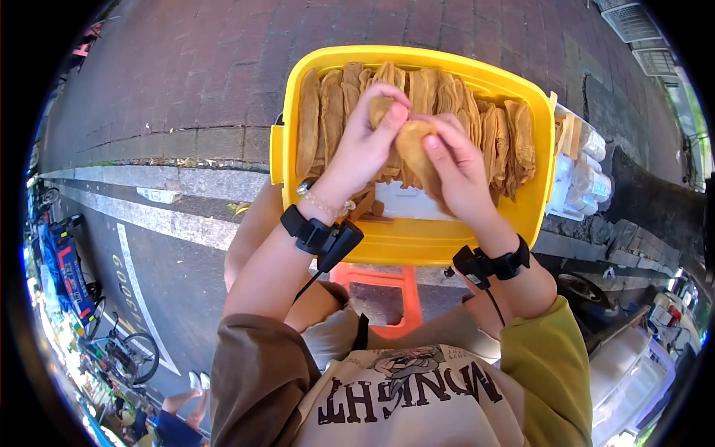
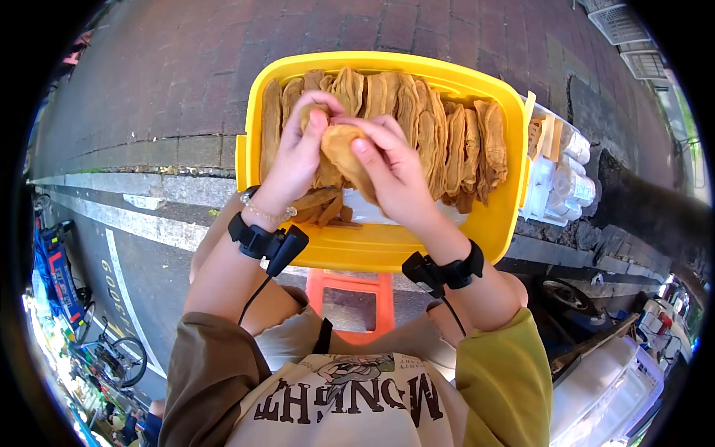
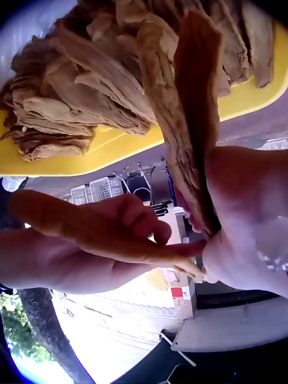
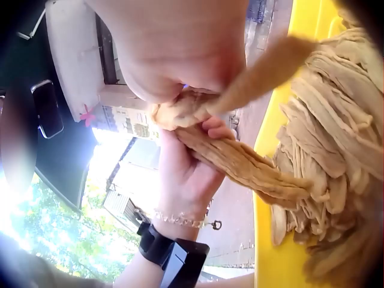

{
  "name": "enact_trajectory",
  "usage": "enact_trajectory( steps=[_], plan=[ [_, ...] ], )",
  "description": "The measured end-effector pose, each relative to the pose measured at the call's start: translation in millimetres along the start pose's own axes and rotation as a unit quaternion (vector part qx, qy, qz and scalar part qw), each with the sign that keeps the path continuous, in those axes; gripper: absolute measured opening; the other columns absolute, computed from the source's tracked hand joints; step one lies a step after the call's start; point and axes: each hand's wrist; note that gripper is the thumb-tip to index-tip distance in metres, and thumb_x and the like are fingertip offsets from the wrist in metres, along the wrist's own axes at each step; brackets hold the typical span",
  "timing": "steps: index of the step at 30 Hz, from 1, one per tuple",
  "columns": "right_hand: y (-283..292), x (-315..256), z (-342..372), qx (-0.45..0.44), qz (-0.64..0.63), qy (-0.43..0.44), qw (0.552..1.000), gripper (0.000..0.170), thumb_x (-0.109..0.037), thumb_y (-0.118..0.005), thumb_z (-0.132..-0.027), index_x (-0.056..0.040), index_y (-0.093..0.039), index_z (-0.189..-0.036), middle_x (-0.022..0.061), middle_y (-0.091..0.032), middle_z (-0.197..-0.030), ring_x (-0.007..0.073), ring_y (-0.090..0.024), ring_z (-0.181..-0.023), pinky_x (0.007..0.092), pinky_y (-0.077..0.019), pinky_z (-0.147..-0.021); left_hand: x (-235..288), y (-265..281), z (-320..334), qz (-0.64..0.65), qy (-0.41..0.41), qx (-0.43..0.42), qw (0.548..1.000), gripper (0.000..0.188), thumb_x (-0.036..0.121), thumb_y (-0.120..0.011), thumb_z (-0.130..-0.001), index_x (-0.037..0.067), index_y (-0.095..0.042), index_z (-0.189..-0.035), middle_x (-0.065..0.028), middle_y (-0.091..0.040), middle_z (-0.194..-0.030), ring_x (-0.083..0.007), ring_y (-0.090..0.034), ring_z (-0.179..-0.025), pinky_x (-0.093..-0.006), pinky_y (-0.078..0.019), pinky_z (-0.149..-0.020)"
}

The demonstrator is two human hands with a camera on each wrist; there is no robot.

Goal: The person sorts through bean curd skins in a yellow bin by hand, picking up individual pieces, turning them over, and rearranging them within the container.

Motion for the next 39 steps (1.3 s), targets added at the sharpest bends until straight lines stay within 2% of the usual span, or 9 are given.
enact_trajectory(
  steps=[3,7,13,15,22,29,31,35,39],
  plan=[
    [-11,7,2,0.019,-0.085,-0.016,0.996,0.019,-0.006,-0.055,-0.09,-0.0037,-0.051,-0.109,-0.003,-0.047,-0.087,0.0035,-0.044,-0.077,0.0171,-0.037,-0.068,-13,-8,9,0.06,0.014,-0.051,0.997,0.052,0.057,-0.047,-0.086,0.009,-0.045,-0.107,-0.0025,-0.046,-0.099,-0.0097,-0.046,-0.097,-0.0245,-0.0379,-0.087],
    [-4,23,4,0.061,-0.139,-0.063,0.986,0.017,-0.005,-0.061,-0.086,-0.0091,-0.047,-0.094,-0.0025,-0.047,-0.09,0.0039,-0.044,-0.078,0.017,-0.0371,-0.069,-8,-24,15,0.101,0.037,0.037,0.993,0.032,0.032,-0.06,-0.089,0.009,-0.046,-0.107,-0.0012,-0.047,-0.099,-0.0096,-0.047,-0.097,-0.0248,-0.0374,-0.089],
    [-8,24,8,0.006,-0.247,-0.236,0.94,0.051,-0.037,-0.051,-0.093,-0.0093,-0.034,-0.133,0.0036,-0.046,-0.115,0.0097,-0.044,-0.105,0.027,-0.0362,-0.092,6,-16,6,0.154,0.056,-0.034,0.986,0.021,0.014,-0.061,-0.087,0.008,-0.047,-0.101,-0.0056,-0.059,-0.093,-0.0143,-0.055,-0.095,-0.0298,-0.0408,-0.09],
    [0,27,3,-0.13,-0.095,-0.298,0.941,0.07,-0.052,-0.043,-0.091,-0.0071,-0.022,-0.142,0.0067,-0.042,-0.129,0.0148,-0.037,-0.121,0.0308,-0.0286,-0.103,7,-14,2,0.173,0.062,-0.013,0.983,0.02,0.014,-0.061,-0.087,0.007,-0.048,-0.1,-0.008,-0.061,-0.088,-0.0176,-0.06,-0.091,-0.0325,-0.0447,-0.088],
    [-4,18,15,-0.217,0.037,-0.236,0.946,0.075,-0.01,-0.069,-0.078,-0.0006,-0.026,-0.138,0.0081,-0.043,-0.127,0.0147,-0.041,-0.118,0.03,-0.0373,-0.096,21,-18,4,0.095,0.079,-0.005,0.992,0.019,0.015,-0.062,-0.087,0.007,-0.049,-0.098,-0.0039,-0.057,-0.078,-0.0123,-0.057,-0.07,-0.0289,-0.0497,-0.068],
    [-16,40,30,-0.091,-0.07,-0.117,0.987,0.06,-0.011,-0.066,-0.08,0.0001,-0.034,-0.131,0.0065,-0.053,-0.117,0.015,-0.05,-0.108,0.0294,-0.0401,-0.093,11,-9,-3,0.24,0.134,0.041,0.961,0.018,0.024,-0.061,-0.088,0.01,-0.052,-0.095,-0.0017,-0.054,-0.074,-0.0115,-0.055,-0.065,-0.0267,-0.0481,-0.064],
    [-17,31,26,-0.077,-0.287,-0.226,0.928,0.053,-0.02,-0.062,-0.086,-0.0003,-0.035,-0.128,0.0099,-0.056,-0.112,0.017,-0.055,-0.105,0.0318,-0.0417,-0.092,14,-6,-3,0.201,0.129,-0.031,0.97,0.02,0.027,-0.061,-0.087,0.01,-0.052,-0.095,-0.004,-0.058,-0.079,-0.0136,-0.057,-0.07,-0.0263,-0.0482,-0.067],
    [-4,33,25,-0.188,-0.233,-0.265,0.916,0.04,-0.026,-0.052,-0.093,-0.0009,-0.038,-0.121,0.0167,-0.061,-0.098,0.0239,-0.063,-0.089,0.0348,-0.0513,-0.078,23,2,0,0.13,0.147,-0.1,0.975,0.026,0.032,-0.059,-0.088,0.009,-0.051,-0.098,-0.0047,-0.059,-0.082,-0.0131,-0.056,-0.08,-0.0257,-0.0462,-0.072],
    [-14,25,22,-0.104,-0.164,-0.258,0.947,0.034,-0.027,-0.05,-0.094,-0.004,-0.039,-0.116,0.0144,-0.061,-0.088,0.0218,-0.063,-0.076,0.0329,-0.0531,-0.067,-1,21,-9,-0.101,0.028,-0.088,0.991,0.041,0.047,-0.049,-0.091,0.007,-0.05,-0.1,-0.0047,-0.058,-0.09,-0.0173,-0.054,-0.089,-0.0321,-0.0439,-0.081]
  ],
)
Point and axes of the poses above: each hand's wrist, its own z-axis away from the middle knuckle, its own y-axis out of the back of the hand, x = y × z
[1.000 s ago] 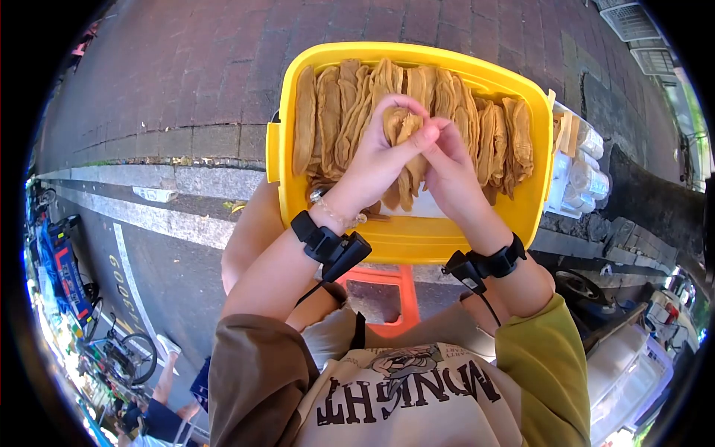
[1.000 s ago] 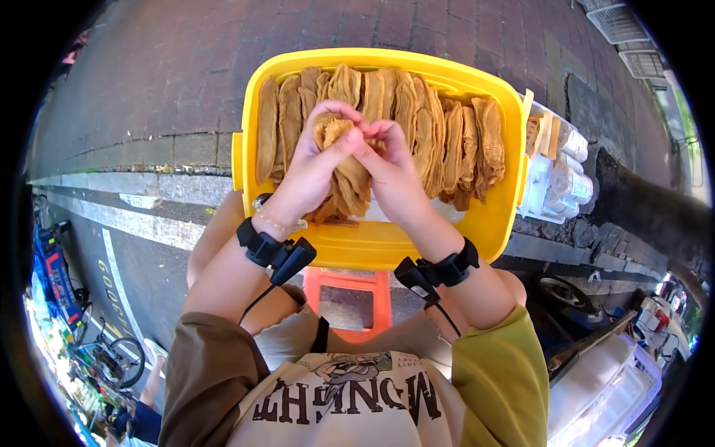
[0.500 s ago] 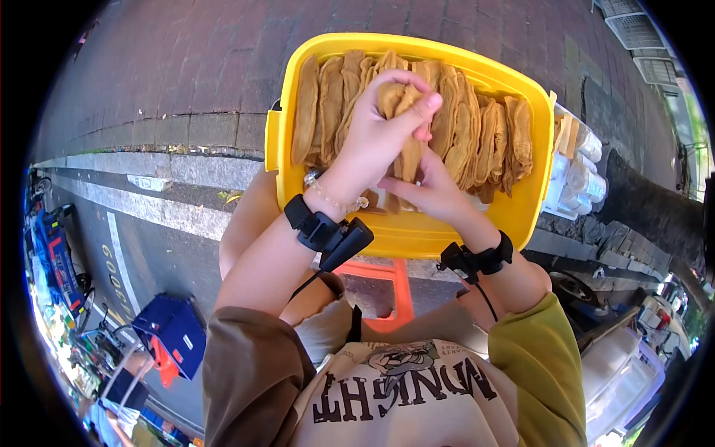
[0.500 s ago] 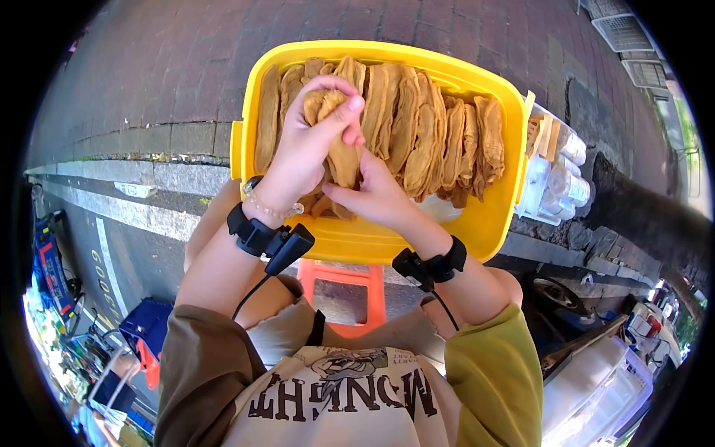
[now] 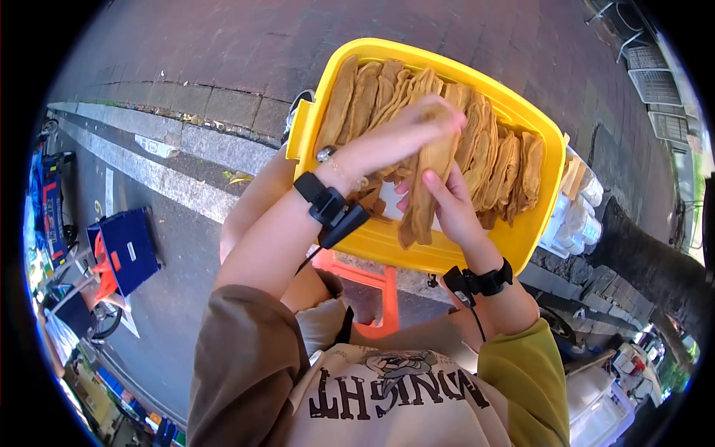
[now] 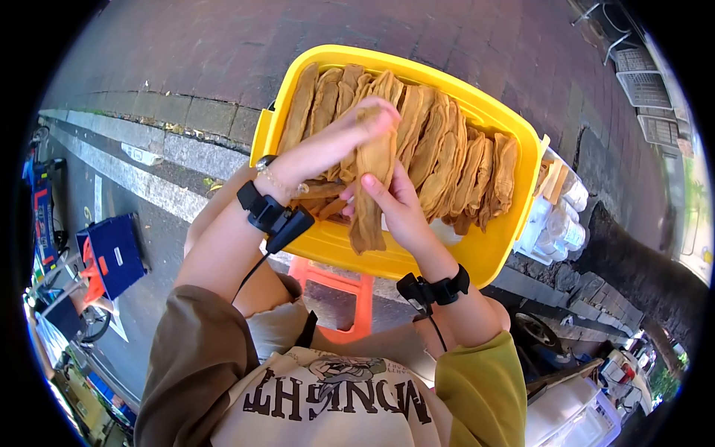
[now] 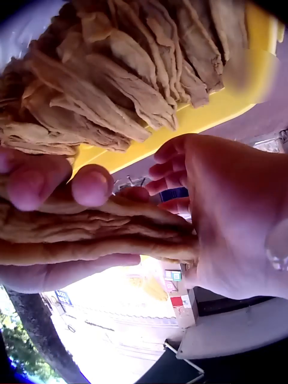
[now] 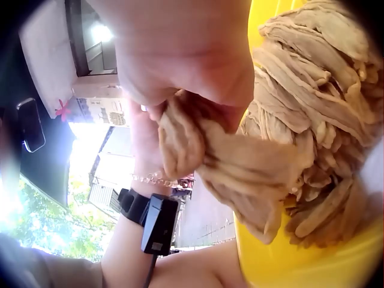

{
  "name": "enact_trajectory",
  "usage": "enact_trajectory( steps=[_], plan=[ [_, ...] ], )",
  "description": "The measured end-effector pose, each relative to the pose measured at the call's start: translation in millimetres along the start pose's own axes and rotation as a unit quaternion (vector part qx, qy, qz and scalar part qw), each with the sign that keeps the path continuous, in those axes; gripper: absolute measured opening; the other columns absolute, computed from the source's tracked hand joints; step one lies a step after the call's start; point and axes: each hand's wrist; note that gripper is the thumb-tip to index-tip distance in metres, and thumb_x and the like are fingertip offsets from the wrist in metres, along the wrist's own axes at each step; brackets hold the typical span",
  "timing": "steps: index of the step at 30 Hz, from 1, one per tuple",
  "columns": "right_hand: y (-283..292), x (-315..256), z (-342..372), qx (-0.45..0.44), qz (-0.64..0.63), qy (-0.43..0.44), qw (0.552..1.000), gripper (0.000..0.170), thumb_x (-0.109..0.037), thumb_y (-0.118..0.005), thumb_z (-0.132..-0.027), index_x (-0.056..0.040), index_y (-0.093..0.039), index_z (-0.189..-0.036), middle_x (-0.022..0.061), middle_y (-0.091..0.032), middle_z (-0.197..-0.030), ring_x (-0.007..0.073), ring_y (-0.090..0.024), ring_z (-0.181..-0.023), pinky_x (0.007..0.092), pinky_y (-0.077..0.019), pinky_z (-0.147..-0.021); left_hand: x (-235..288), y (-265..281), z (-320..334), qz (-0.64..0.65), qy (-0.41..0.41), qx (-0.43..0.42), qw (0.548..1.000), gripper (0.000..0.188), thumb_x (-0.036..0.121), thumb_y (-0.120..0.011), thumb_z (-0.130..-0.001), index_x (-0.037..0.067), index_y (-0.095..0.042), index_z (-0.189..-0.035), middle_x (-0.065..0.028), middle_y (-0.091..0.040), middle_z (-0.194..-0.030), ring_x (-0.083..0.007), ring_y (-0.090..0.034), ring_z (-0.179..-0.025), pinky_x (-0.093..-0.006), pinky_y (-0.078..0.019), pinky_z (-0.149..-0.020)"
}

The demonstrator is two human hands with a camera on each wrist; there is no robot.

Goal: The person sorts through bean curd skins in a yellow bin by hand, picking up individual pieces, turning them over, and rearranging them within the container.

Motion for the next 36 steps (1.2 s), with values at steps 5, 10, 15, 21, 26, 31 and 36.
enact_trajectory(
  steps=[5,10,15,21,26,31,36],
  plan=[
    [21,4,-9,0.148,-0.15,-0.056,0.976,0.033,-0.033,-0.049,-0.093,-0.0042,-0.045,-0.109,0.0117,-0.06,-0.084,0.0206,-0.061,-0.071,0.0349,-0.0521,-0.064,-16,39,14,-0.636,0.169,0.046,0.751,0.045,0.047,-0.05,-0.087,0.006,-0.056,-0.105,-0.019,-0.05,-0.112,-0.0337,-0.05,-0.105,-0.0407,-0.0433,-0.084],
    [49,12,-8,0.234,-0.288,-0.094,0.924,0.036,-0.038,-0.045,-0.094,-0.0034,-0.049,-0.104,0.0104,-0.059,-0.085,0.0222,-0.058,-0.075,0.0394,-0.0497,-0.072,-66,47,21,-0.629,0.134,0.03,0.766,0.037,0.039,-0.054,-0.085,0.004,-0.056,-0.098,-0.0189,-0.05,-0.106,-0.0351,-0.052,-0.099,-0.0446,-0.0447,-0.081],
    [46,4,0,0.221,-0.29,-0.096,0.926,0.036,-0.039,-0.044,-0.094,-0.0049,-0.048,-0.105,0.01,-0.059,-0.086,0.0229,-0.058,-0.074,0.0402,-0.0492,-0.072,-66,30,13,-0.651,0.176,0.053,0.736,0.033,0.031,-0.057,-0.083,0.003,-0.06,-0.1,-0.0202,-0.049,-0.104,-0.0362,-0.05,-0.099,-0.0437,-0.0429,-0.086],
    [43,-2,4,0.205,-0.289,-0.082,0.932,0.035,-0.039,-0.047,-0.093,-0.0075,-0.048,-0.106,0.0093,-0.06,-0.088,0.023,-0.061,-0.077,0.0398,-0.0498,-0.072,-86,40,6,-0.517,0.119,0.143,0.835,0.035,0.016,-0.059,-0.08,0.003,-0.056,-0.112,-0.0217,-0.047,-0.11,-0.0399,-0.05,-0.102,-0.0405,-0.0427,-0.089],
    [42,-4,6,0.225,-0.175,-0.068,0.956,0.03,-0.034,-0.055,-0.09,-0.0095,-0.049,-0.107,0.0066,-0.061,-0.089,0.0209,-0.063,-0.08,0.0371,-0.0505,-0.071,-97,53,4,-0.474,0.129,0.152,0.857,0.035,0.005,-0.055,-0.078,0.006,-0.055,-0.113,-0.0206,-0.053,-0.105,-0.0396,-0.052,-0.098,-0.0381,-0.0433,-0.088],
    [36,-8,6,0.243,-0.121,-0.036,0.962,0.027,-0.03,-0.057,-0.09,-0.011,-0.046,-0.106,0.0054,-0.061,-0.09,0.0197,-0.063,-0.08,0.034,-0.0503,-0.068,-48,54,-7,-0.356,0.062,0.139,0.922,0.037,-0.005,-0.051,-0.072,0.006,-0.056,-0.107,-0.0121,-0.054,-0.107,-0.0217,-0.057,-0.079,-0.0307,-0.0473,-0.071],
    [45,1,-7,0.275,-0.111,0.04,0.954,0.028,-0.025,-0.055,-0.091,-0.0139,-0.043,-0.115,0.0065,-0.059,-0.099,0.0201,-0.061,-0.089,0.0338,-0.0495,-0.077,-5,18,-6,0.135,0.061,0.047,0.988,0.049,-0.012,-0.048,-0.07,0.012,-0.048,-0.113,-0.0004,-0.047,-0.107,-0.006,-0.05,-0.074,-0.0179,-0.0391,-0.052]
  ],
)
Point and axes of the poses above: each hand's wrist, its own z-axis away from the middle knuckle, its own y-axis out of the back of the hand, x = y × z
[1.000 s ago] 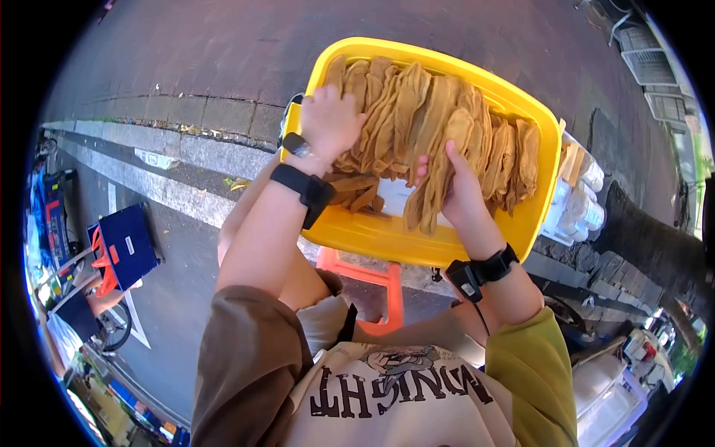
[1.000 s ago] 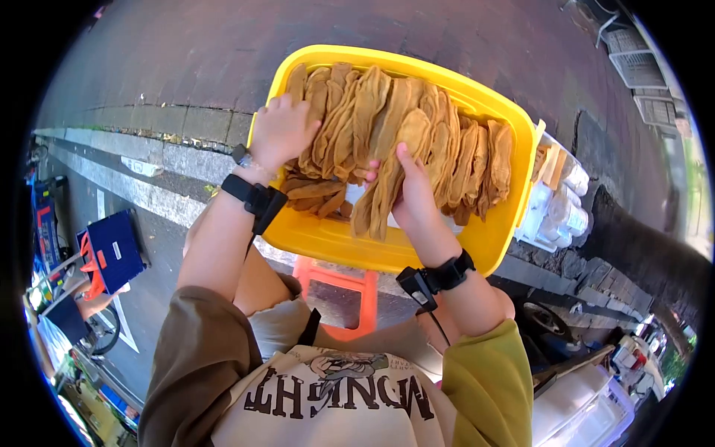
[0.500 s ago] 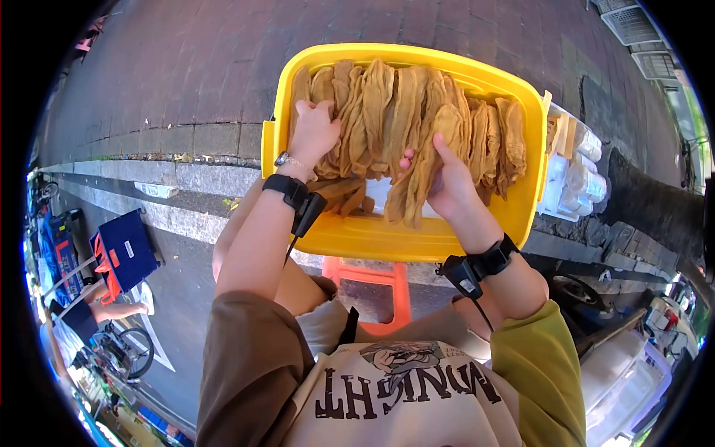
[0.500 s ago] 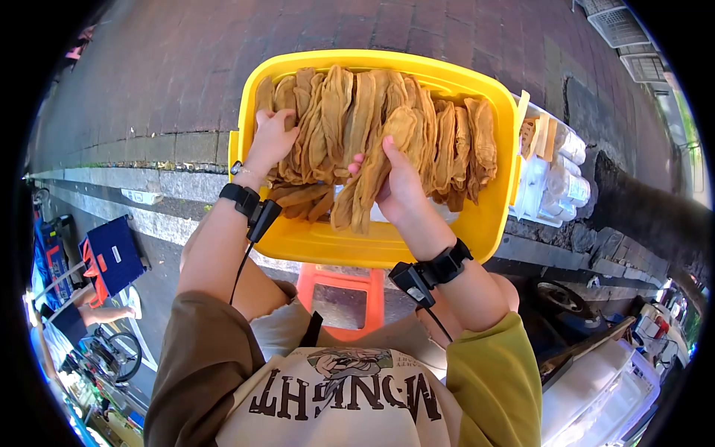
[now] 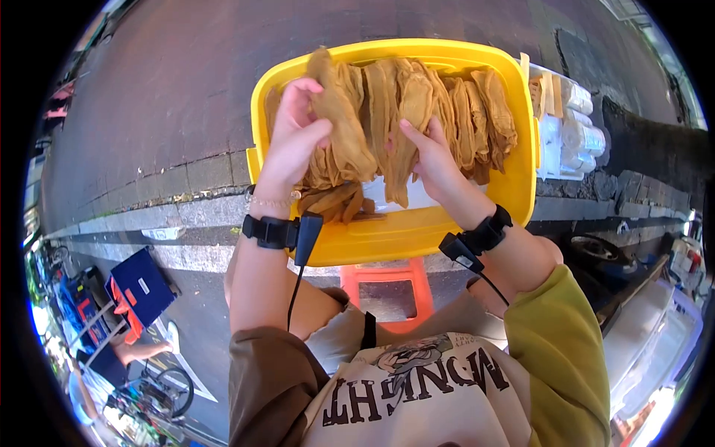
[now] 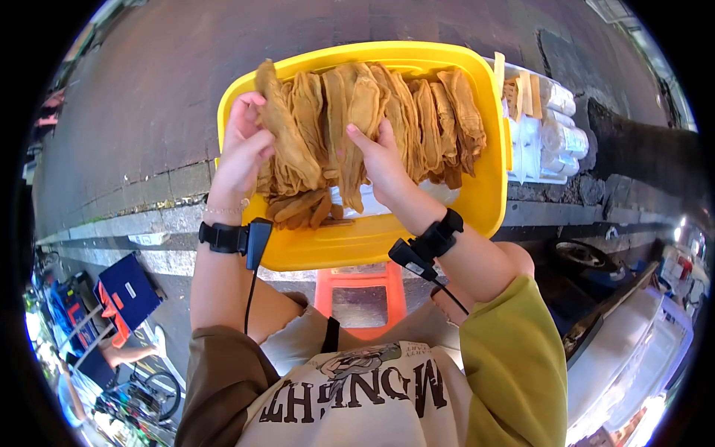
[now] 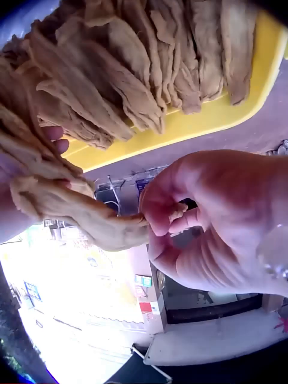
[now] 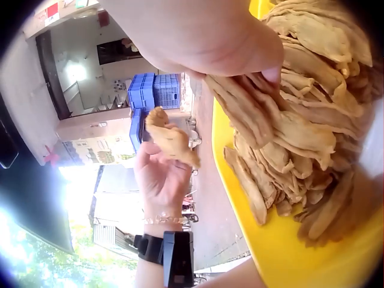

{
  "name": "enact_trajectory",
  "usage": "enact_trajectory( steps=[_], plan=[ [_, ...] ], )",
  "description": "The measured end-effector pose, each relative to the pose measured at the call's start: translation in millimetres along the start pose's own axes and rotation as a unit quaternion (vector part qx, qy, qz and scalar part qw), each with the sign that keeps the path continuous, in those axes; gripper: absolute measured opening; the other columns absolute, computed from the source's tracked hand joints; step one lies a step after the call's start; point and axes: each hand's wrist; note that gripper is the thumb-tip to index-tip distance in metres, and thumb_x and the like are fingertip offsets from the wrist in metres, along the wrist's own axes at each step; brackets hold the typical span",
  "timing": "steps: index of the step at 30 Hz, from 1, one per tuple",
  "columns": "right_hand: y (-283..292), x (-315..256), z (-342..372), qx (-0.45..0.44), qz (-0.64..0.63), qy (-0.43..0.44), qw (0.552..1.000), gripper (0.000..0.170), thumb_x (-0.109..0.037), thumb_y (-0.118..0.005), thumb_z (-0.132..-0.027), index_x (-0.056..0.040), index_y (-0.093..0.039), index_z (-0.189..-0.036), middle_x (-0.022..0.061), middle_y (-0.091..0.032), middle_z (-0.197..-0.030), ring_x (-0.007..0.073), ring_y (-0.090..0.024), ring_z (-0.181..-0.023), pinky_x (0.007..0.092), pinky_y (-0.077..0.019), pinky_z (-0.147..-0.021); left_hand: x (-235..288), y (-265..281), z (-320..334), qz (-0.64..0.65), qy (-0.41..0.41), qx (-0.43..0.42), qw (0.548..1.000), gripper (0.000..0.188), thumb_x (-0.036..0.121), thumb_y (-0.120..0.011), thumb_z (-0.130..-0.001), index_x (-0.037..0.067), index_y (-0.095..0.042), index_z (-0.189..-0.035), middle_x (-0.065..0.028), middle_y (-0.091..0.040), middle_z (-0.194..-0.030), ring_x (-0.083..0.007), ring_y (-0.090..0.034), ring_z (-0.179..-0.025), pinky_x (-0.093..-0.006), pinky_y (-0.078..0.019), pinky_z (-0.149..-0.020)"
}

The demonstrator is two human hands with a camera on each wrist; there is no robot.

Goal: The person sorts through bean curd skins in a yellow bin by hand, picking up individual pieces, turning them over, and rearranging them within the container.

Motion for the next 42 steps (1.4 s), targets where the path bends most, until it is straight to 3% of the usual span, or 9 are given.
enact_trajectory(
  steps=[2,5,16,21,28,32,36,41,42],
  plan=[
    [-1,-1,-3,-0.026,-0.016,0.003,1.0,0.032,-0.02,-0.058,-0.09,-0.0121,-0.039,-0.114,0.0051,-0.057,-0.101,0.0166,-0.061,-0.081,0.0329,-0.0505,-0.067,6,-20,7,0.007,0.023,-0.058,0.998,0.054,-0.014,-0.047,-0.07,0.012,-0.044,-0.117,-0.0009,-0.043,-0.111,-0.0068,-0.051,-0.075,-0.0165,-0.0394,-0.052],
    [-7,-6,-4,-0.054,-0.031,0.035,0.997,0.032,-0.014,-0.052,-0.092,-0.0098,-0.038,-0.121,0.0068,-0.056,-0.11,0.0177,-0.059,-0.095,0.0317,-0.0493,-0.078,-1,-40,14,-0.067,0.068,-0.135,0.986,0.066,-0.016,-0.042,-0.07,0.013,-0.04,-0.129,-0.0028,-0.044,-0.117,-0.0085,-0.053,-0.082,-0.0176,-0.042,-0.054],
    [-13,-25,3,-0.075,0.022,0.005,0.997,0.036,-0.002,-0.042,-0.089,-0.0062,-0.041,-0.125,0.0095,-0.054,-0.116,0.0178,-0.055,-0.103,0.031,-0.0469,-0.085,-7,-55,18,-0.039,0.039,-0.121,0.991,0.077,-0.018,-0.039,-0.071,0.016,-0.034,-0.14,-0.0054,-0.031,-0.142,-0.0105,-0.05,-0.1,-0.0178,-0.0474,-0.062],
    [-11,-16,-1,-0.086,0.012,0.028,0.996,0.037,-0.003,-0.042,-0.088,-0.0056,-0.042,-0.125,0.0096,-0.055,-0.114,0.0167,-0.054,-0.103,0.0293,-0.0445,-0.087,-10,-56,17,-0.207,-0.04,-0.093,0.973,0.075,-0.014,-0.044,-0.071,0.013,-0.034,-0.141,-0.0081,-0.024,-0.148,-0.0123,-0.051,-0.1,-0.0163,-0.0456,-0.063],
    [-14,-10,-1,-0.075,-0.03,0.041,0.996,0.039,-0.004,-0.042,-0.086,-0.005,-0.041,-0.125,0.0077,-0.054,-0.115,0.0163,-0.052,-0.105,0.0277,-0.0419,-0.089,-12,-60,20,-0.297,-0.098,-0.041,0.949,0.076,-0.013,-0.045,-0.072,0.012,-0.03,-0.142,-0.007,-0.024,-0.147,-0.008,-0.046,-0.1,-0.0161,-0.0423,-0.061],
    [-6,-4,-7,-0.102,-0.064,-0.02,0.992,0.04,-0.011,-0.051,-0.088,-0.004,-0.04,-0.126,0.0068,-0.054,-0.115,0.0151,-0.051,-0.105,0.027,-0.0409,-0.09,-6,-59,22,-0.407,-0.111,-0.008,0.907,0.072,-0.002,-0.049,-0.073,0.012,-0.029,-0.142,-0.0158,-0.036,-0.138,-0.023,-0.061,-0.084,-0.0284,-0.0488,-0.061],
    [-14,8,-1,-0.131,0.054,0.112,0.984,0.051,-0.023,-0.066,-0.085,-0.0022,-0.041,-0.124,0.0053,-0.054,-0.114,0.0122,-0.05,-0.105,0.0266,-0.0393,-0.09,-5,-52,24,-0.525,-0.075,-0.03,0.847,0.073,0.009,-0.054,-0.074,0.012,-0.026,-0.142,-0.0191,-0.05,-0.123,-0.0318,-0.062,-0.074,-0.0375,-0.051,-0.064],
    [-12,7,-2,-0.072,-0.024,0.055,0.996,0.04,-0.023,-0.064,-0.086,-0.003,-0.046,-0.116,0.0079,-0.056,-0.108,0.017,-0.057,-0.096,0.0308,-0.046,-0.084,-13,-29,20,-0.551,-0.105,0.036,0.827,0.051,0.019,-0.048,-0.083,0.01,-0.039,-0.132,-0.0202,-0.053,-0.118,-0.0335,-0.06,-0.089,-0.0416,-0.0475,-0.079],
    [-12,4,-1,-0.051,-0.073,0.013,0.996,0.038,-0.024,-0.063,-0.086,-0.0035,-0.046,-0.114,0.0086,-0.057,-0.106,0.0194,-0.059,-0.092,0.034,-0.0484,-0.081,-10,-18,19,-0.605,-0.033,0.043,0.795,0.046,0.02,-0.049,-0.082,0.01,-0.044,-0.127,-0.0214,-0.053,-0.119,-0.0368,-0.057,-0.096,-0.0426,-0.0472,-0.08]
  ],
)
Point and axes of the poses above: each hand's wrist, its own z-axis away from the middle knuckle, its own y-axis out of the back of the hand, x = y × z
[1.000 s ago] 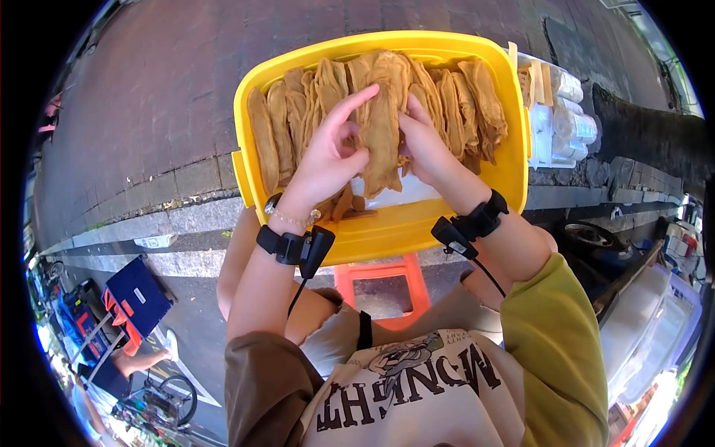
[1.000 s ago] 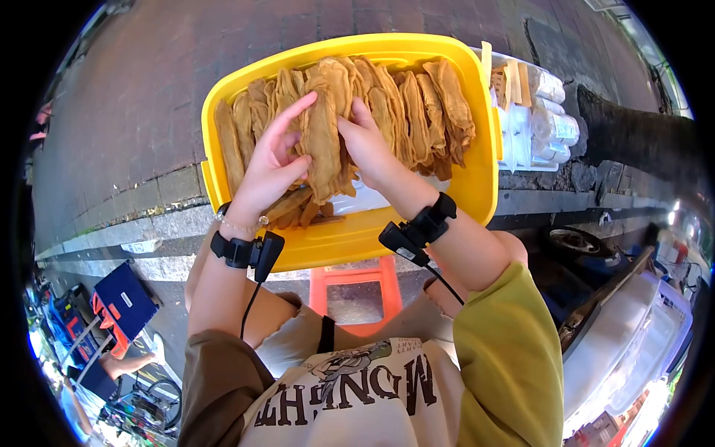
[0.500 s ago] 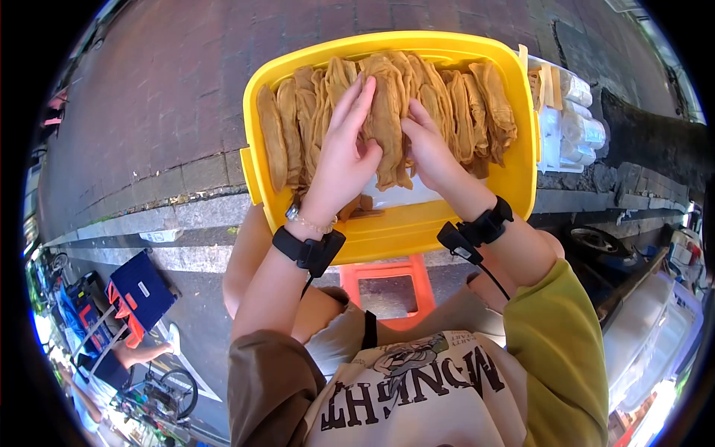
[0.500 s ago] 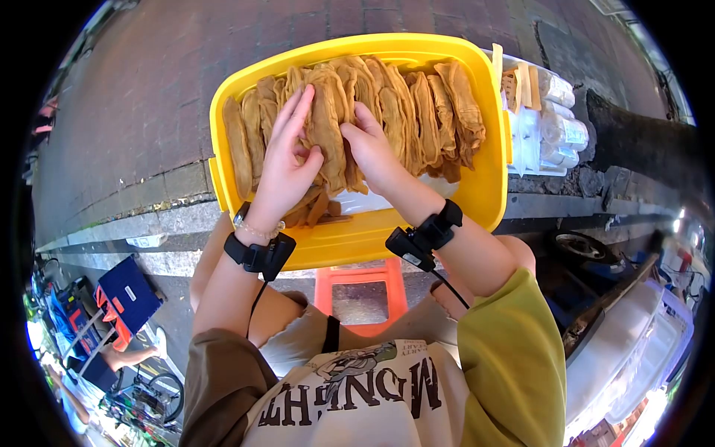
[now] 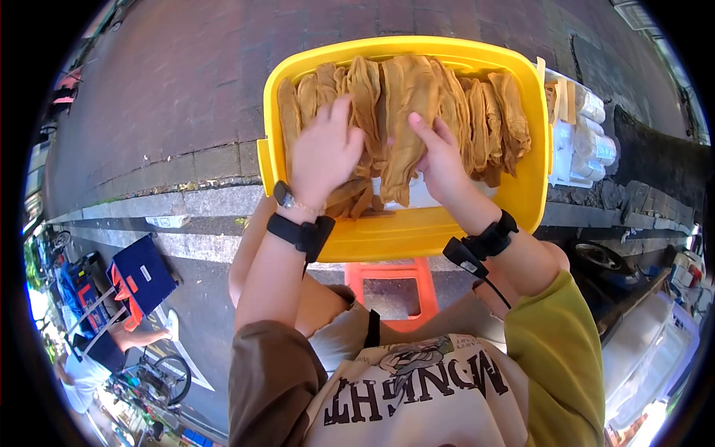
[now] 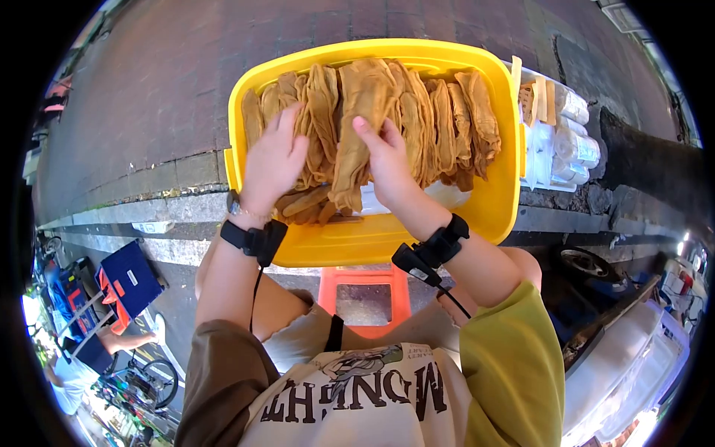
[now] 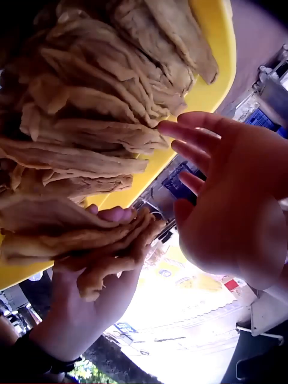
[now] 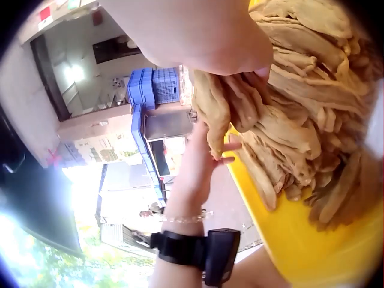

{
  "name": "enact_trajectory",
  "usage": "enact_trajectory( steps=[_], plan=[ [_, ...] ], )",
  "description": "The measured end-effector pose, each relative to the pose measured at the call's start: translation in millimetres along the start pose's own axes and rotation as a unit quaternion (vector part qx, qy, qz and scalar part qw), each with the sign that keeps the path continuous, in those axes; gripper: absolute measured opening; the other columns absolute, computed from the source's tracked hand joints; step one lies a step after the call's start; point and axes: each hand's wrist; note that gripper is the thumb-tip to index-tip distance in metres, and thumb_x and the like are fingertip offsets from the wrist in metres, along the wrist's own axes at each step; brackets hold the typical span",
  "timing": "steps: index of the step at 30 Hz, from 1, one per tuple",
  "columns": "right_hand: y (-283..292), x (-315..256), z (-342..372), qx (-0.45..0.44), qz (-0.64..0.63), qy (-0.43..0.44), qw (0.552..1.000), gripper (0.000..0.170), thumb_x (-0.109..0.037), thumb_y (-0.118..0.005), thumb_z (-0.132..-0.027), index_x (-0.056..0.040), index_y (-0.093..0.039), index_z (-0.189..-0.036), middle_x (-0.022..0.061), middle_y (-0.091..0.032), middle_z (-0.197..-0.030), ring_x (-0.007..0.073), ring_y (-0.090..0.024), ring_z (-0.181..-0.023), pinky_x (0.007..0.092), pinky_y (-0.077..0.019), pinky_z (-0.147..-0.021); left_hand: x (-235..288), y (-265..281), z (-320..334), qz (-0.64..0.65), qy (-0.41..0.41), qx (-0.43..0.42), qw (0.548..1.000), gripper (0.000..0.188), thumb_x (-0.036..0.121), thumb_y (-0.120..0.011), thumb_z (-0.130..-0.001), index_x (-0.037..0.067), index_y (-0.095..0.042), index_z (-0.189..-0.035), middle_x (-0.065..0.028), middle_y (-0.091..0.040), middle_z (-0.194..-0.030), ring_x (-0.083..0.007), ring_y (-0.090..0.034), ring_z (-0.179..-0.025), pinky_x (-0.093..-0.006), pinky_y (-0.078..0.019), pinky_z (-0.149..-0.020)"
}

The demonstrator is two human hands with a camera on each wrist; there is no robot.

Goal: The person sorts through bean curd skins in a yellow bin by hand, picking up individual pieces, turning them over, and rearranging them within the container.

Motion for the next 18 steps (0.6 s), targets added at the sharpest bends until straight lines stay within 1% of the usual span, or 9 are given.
enact_trajectory(
  steps=[1,2,3,5,8,12,14,17,18],
  plan=[
    [1,0,-1,0.035,-0.002,-0.017,0.999,0.038,-0.031,-0.059,-0.088,-0.0062,-0.047,-0.114,0.0083,-0.058,-0.103,0.0242,-0.059,-0.096,0.0383,-0.0504,-0.077,-17,0,-1,-0.131,0.025,-0.036,0.99,0.042,0.023,-0.051,-0.081,0.01,-0.048,-0.121,-0.0189,-0.053,-0.118,-0.0338,-0.056,-0.097,-0.0423,-0.0464,-0.079],
    [2,0,-2,0.031,-0.002,-0.017,0.999,0.038,-0.031,-0.059,-0.088,-0.0062,-0.047,-0.114,0.0083,-0.058,-0.103,0.0242,-0.059,-0.096,0.0383,-0.0504,-0.077,-37,-4,1,-0.259,0.051,-0.072,0.962,0.039,0.025,-0.053,-0.08,0.009,-0.052,-0.115,-0.0164,-0.053,-0.118,-0.0307,-0.056,-0.098,-0.042,-0.0456,-0.078],
    [4,0,-2,0.071,-0.042,-0.033,0.996,0.038,-0.032,-0.059,-0.088,-0.0062,-0.047,-0.114,0.0085,-0.058,-0.102,0.0251,-0.059,-0.096,0.0395,-0.0498,-0.078,-60,-12,6,-0.261,0.053,-0.069,0.961,0.039,0.025,-0.053,-0.08,0.009,-0.052,-0.115,-0.0164,-0.053,-0.118,-0.0307,-0.056,-0.098,-0.042,-0.0456,-0.078],
    [12,2,-4,0.121,-0.094,-0.064,0.986,0.038,-0.034,-0.058,-0.089,-0.007,-0.048,-0.113,0.0091,-0.059,-0.098,0.0273,-0.059,-0.097,0.0431,-0.0482,-0.081,-96,-24,15,-0.37,-0.008,0.005,0.929,0.033,0.028,-0.058,-0.078,0.013,-0.056,-0.108,-0.0118,-0.053,-0.111,-0.0262,-0.05,-0.103,-0.0387,-0.041,-0.082],
    [19,-2,-1,0.122,-0.086,-0.092,0.984,0.036,-0.036,-0.056,-0.089,-0.0081,-0.048,-0.111,0.0089,-0.06,-0.097,0.0274,-0.059,-0.097,0.0434,-0.0475,-0.082,-96,-10,15,-0.344,-0.045,0.056,0.936,0.032,0.03,-0.063,-0.075,0.014,-0.057,-0.102,-0.0099,-0.052,-0.109,-0.0251,-0.048,-0.101,-0.0383,-0.0382,-0.082],
    [24,-4,4,0.098,-0.099,-0.091,0.986,0.035,-0.036,-0.055,-0.09,-0.0085,-0.048,-0.11,0.0091,-0.06,-0.098,0.0271,-0.059,-0.096,0.0423,-0.0479,-0.081,-87,-5,9,-0.347,-0.02,0.04,0.937,0.033,0.03,-0.066,-0.072,0.014,-0.056,-0.099,-0.0078,-0.05,-0.107,-0.025,-0.048,-0.097,-0.0392,-0.0379,-0.08],
    [24,-7,6,0.092,-0.067,-0.079,0.99,0.041,-0.036,-0.059,-0.087,-0.0084,-0.046,-0.115,0.0101,-0.059,-0.103,0.0263,-0.062,-0.088,0.0425,-0.0513,-0.076,-79,-3,3,-0.371,0.041,0.01,0.928,0.032,0.03,-0.067,-0.072,0.014,-0.054,-0.096,-0.0065,-0.051,-0.105,-0.0249,-0.048,-0.095,-0.0395,-0.0371,-0.078],
    [25,-12,13,0.05,-0.027,-0.072,0.996,0.046,-0.038,-0.063,-0.084,-0.008,-0.046,-0.115,0.0104,-0.059,-0.102,0.0263,-0.062,-0.088,0.0405,-0.0516,-0.076,-85,-5,-1,-0.372,0.034,0.035,0.927,0.033,0.028,-0.07,-0.071,0.013,-0.05,-0.093,-0.0057,-0.052,-0.102,-0.0256,-0.05,-0.092,-0.0427,-0.0381,-0.08],
    [27,-14,15,0.021,-0.034,-0.08,0.996,0.052,-0.04,-0.067,-0.079,-0.0074,-0.046,-0.114,0.011,-0.06,-0.1,0.0277,-0.062,-0.091,0.0399,-0.0517,-0.077,-83,-6,0,-0.371,0.034,0.035,0.927,0.033,0.028,-0.07,-0.071,0.013,-0.05,-0.093,-0.0057,-0.052,-0.102,-0.0256,-0.05,-0.092,-0.0427,-0.0381,-0.08]
  ],
)
Point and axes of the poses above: each hand's wrist, its own z-axis away from the middle knuckle, its own y-axis out of the back of the hand, x = y × z
